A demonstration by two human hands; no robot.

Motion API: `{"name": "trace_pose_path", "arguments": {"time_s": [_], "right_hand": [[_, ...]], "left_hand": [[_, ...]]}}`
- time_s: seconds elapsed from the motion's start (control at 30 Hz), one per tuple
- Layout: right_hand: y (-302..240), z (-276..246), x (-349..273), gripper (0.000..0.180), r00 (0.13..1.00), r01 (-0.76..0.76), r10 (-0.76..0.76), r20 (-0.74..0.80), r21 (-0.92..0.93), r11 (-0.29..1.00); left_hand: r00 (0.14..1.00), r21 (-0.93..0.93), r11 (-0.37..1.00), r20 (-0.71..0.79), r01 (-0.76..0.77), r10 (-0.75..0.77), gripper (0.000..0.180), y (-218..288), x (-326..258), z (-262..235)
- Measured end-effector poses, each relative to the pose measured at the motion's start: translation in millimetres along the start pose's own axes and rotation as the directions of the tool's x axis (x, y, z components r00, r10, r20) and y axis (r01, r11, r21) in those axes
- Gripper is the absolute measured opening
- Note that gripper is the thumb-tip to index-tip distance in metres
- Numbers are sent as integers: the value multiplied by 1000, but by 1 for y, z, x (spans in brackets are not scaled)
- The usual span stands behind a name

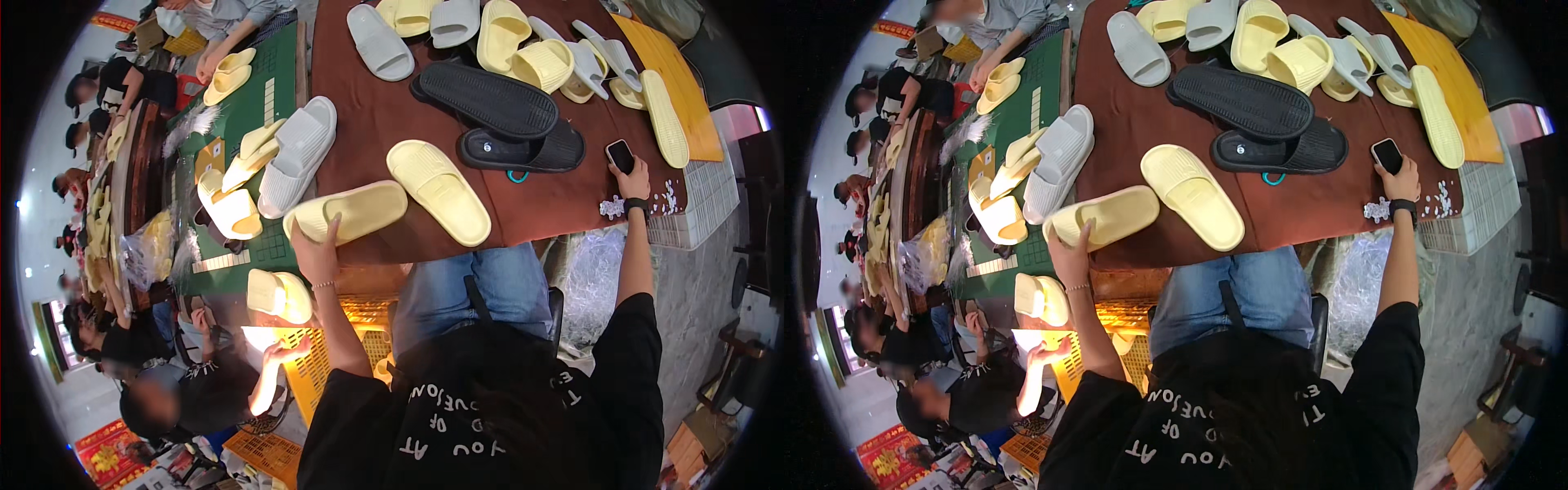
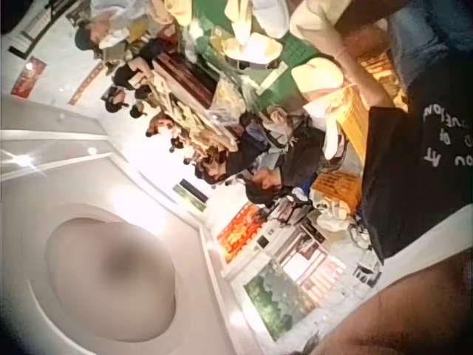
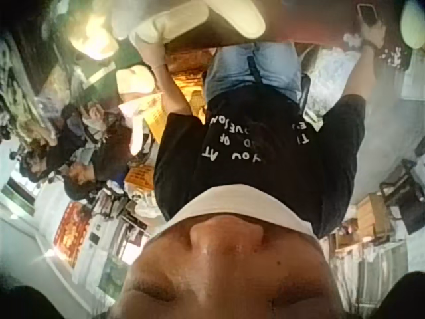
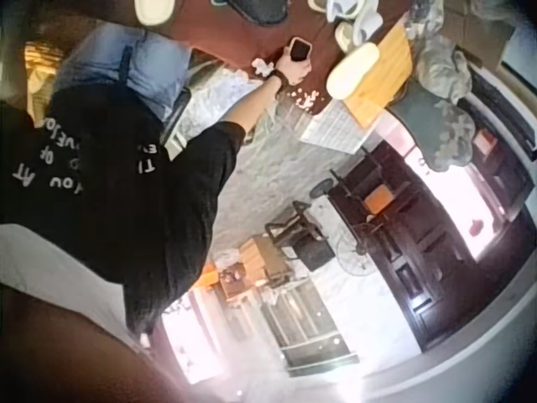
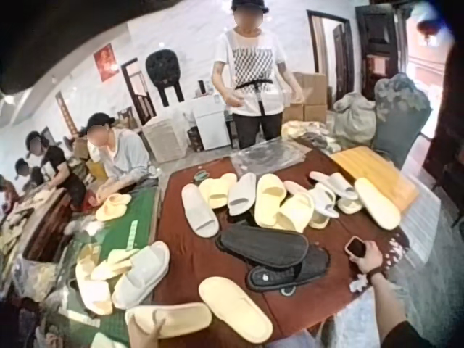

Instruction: Trim excess material from rubber slippers and inspect them for quality.

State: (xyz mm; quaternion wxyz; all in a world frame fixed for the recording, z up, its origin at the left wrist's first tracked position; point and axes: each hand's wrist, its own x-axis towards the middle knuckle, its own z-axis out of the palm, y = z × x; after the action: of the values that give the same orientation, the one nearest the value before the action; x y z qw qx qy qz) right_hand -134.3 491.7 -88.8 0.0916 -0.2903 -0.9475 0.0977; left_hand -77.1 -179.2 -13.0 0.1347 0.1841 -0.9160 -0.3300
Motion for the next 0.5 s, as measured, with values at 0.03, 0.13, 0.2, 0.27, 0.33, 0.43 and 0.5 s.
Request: {"name": "trace_pose_path", "arguments": {"time_s": [0.03,0.13,0.2,0.27,0.33,0.43,0.5], "right_hand": [[4,0,-1,79,1000,-2,2,-3,-2,1000],[2,3,2,80,1000,-6,6,18,-4,1000],[1,4,1,80,1000,-11,12,15,-17,1000],[3,2,0,80,1000,-19,19,6,-33,999],[-2,1,0,80,999,-30,31,36,-18,999],[-5,-5,0,81,998,-42,44,35,-56,998],[-24,-14,-8,85,995,-77,82,49,-94,993]], "left_hand": [[999,-53,997,7,51,-51,80,6,-12,2],[951,-61,960,165,274,-261,74,-25,-44,0],[911,-173,916,272,363,-310,74,-37,-60,4],[920,-35,949,259,314,-294,74,-14,-76,6],[958,27,974,175,224,-225,74,-23,-75,6],[999,199,979,34,34,-41,78,-10,-71,5],[997,309,950,-43,-46,63,82,-9,-68,0]]}}
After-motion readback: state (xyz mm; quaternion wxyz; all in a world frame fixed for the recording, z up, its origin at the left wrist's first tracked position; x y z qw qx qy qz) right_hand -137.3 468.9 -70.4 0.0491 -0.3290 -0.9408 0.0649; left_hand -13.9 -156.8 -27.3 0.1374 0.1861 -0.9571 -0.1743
